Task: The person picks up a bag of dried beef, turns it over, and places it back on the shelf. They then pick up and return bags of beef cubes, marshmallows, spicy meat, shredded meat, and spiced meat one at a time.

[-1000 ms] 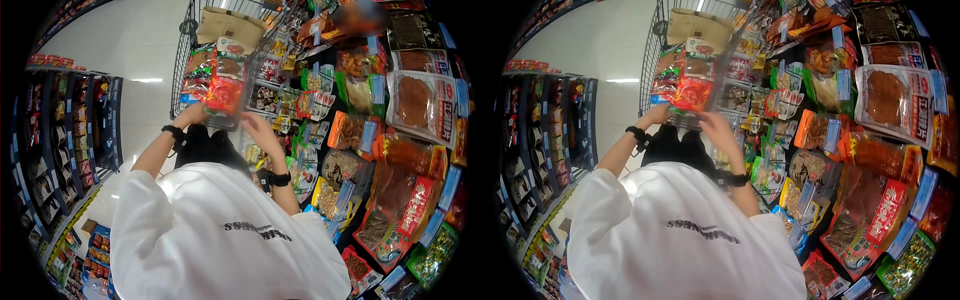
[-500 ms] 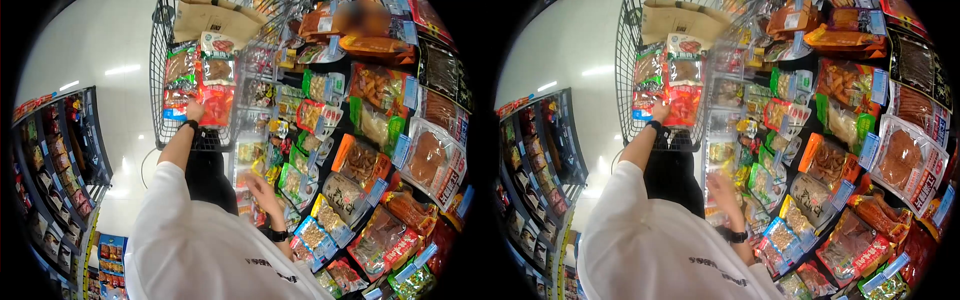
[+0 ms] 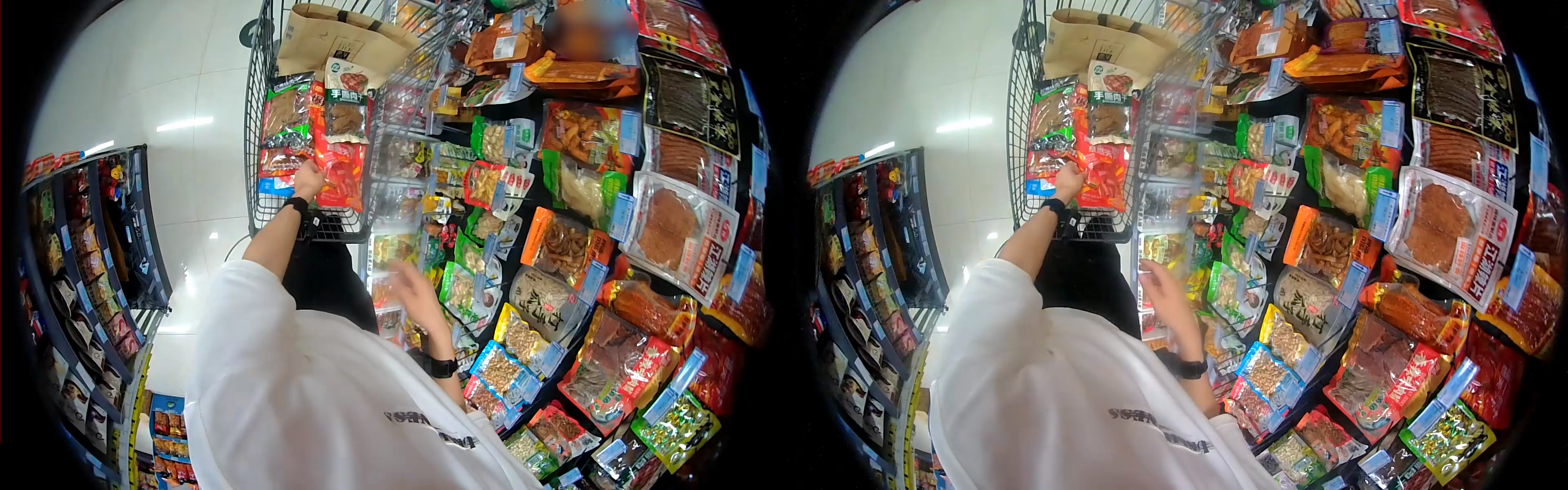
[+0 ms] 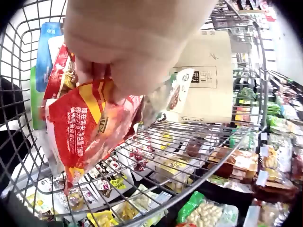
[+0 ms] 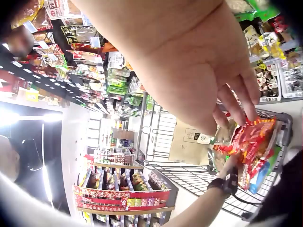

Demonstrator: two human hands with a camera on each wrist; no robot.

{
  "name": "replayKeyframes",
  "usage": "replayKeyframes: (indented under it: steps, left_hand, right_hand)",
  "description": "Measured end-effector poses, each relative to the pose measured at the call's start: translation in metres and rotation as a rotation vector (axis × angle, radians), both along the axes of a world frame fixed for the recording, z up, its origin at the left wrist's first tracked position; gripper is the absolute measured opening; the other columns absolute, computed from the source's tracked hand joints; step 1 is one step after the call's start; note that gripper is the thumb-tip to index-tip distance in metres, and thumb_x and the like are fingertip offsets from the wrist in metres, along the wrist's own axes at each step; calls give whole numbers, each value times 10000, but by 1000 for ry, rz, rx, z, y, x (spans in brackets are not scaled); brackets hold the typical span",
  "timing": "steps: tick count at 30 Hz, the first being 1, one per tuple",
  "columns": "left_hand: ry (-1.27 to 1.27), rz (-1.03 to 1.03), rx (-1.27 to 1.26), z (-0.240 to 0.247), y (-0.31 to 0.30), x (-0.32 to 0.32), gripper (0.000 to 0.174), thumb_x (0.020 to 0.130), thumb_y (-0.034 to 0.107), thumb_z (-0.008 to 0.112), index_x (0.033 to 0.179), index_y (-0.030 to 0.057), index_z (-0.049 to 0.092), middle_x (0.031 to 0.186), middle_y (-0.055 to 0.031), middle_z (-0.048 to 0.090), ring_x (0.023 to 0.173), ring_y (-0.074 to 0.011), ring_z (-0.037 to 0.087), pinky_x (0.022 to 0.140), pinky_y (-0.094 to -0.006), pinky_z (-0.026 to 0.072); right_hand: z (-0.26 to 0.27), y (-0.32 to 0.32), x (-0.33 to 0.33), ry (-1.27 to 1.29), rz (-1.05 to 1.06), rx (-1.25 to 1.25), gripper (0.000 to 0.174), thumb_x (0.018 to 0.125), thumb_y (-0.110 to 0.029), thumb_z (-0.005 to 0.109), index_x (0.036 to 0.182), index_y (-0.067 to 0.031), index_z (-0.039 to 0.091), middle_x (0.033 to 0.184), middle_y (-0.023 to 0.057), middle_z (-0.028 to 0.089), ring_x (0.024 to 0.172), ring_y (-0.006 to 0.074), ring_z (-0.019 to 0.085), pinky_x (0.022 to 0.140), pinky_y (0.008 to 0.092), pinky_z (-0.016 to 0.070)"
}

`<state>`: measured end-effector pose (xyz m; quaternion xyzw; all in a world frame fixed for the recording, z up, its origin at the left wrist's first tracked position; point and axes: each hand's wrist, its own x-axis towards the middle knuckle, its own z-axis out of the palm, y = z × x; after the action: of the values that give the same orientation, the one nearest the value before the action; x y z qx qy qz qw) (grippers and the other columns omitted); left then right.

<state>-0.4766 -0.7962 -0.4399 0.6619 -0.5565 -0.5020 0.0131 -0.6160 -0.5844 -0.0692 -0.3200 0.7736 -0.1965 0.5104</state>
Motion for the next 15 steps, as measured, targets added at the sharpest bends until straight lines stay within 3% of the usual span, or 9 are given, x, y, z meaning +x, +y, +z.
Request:
replayKeyframes:
  steps: [5, 6, 7, 9, 12, 15]
  left_hand:
    - [98, 76, -188, 50, -6, 35, 336, 792, 317, 808, 850, 29, 643, 852, -186, 706, 830, -360, 691, 754, -448, 534]
    - [204, 159, -199, 74, -6, 42, 329, 785, 287, 821, 810, 22, 629, 775, -157, 690, 741, -319, 680, 696, -411, 526]
    - [249, 178, -202, 91, -7, 49, 297, 784, 218, 829, 780, 22, 606, 734, -133, 676, 699, -223, 677, 650, -368, 517]
    - [302, 196, -181, 136, -12, 61, 224, 839, 105, 790, 802, 19, 587, 715, -94, 670, 720, -139, 672, 638, -296, 517]
    - [796, 348, -80, 195, -14, 69, 163, 892, -12, 721, 844, 18, 569, 759, -60, 679, 755, -87, 659, 662, -234, 521]
    - [949, 316, -151, 242, -19, 67, 142, 928, -29, 684, 903, 15, 551, 866, -65, 704, 810, -101, 679, 702, -228, 549]
  right_hand:
    - [9, -2, -2, 23, 68, -36, 407, 993, -202, 629, 1365, -45, 581, 1252, 138, 671, 1093, 235, 657, 934, 349, 520]
    - [12, -3, -1, 31, 65, -72, 419, 993, -208, 624, 1374, -40, 574, 1244, 150, 671, 1117, 241, 650, 937, 354, 521]
    - [13, -5, -4, 28, 69, -81, 419, 994, -211, 622, 1374, -41, 576, 1242, 155, 670, 1121, 243, 648, 937, 356, 520]
    - [10, -5, -12, 25, 70, -94, 420, 995, -217, 620, 1374, -41, 578, 1238, 166, 669, 1128, 245, 645, 937, 359, 520]
    - [20, -14, -16, 126, 74, -192, 409, 996, -236, 623, 1357, -46, 593, 1236, 158, 671, 1130, 244, 641, 938, 355, 517]
    - [31, -31, -19, 142, -20, -264, 396, 973, -196, 654, 1340, -56, 609, 1258, 139, 673, 1141, 230, 646, 960, 350, 511]
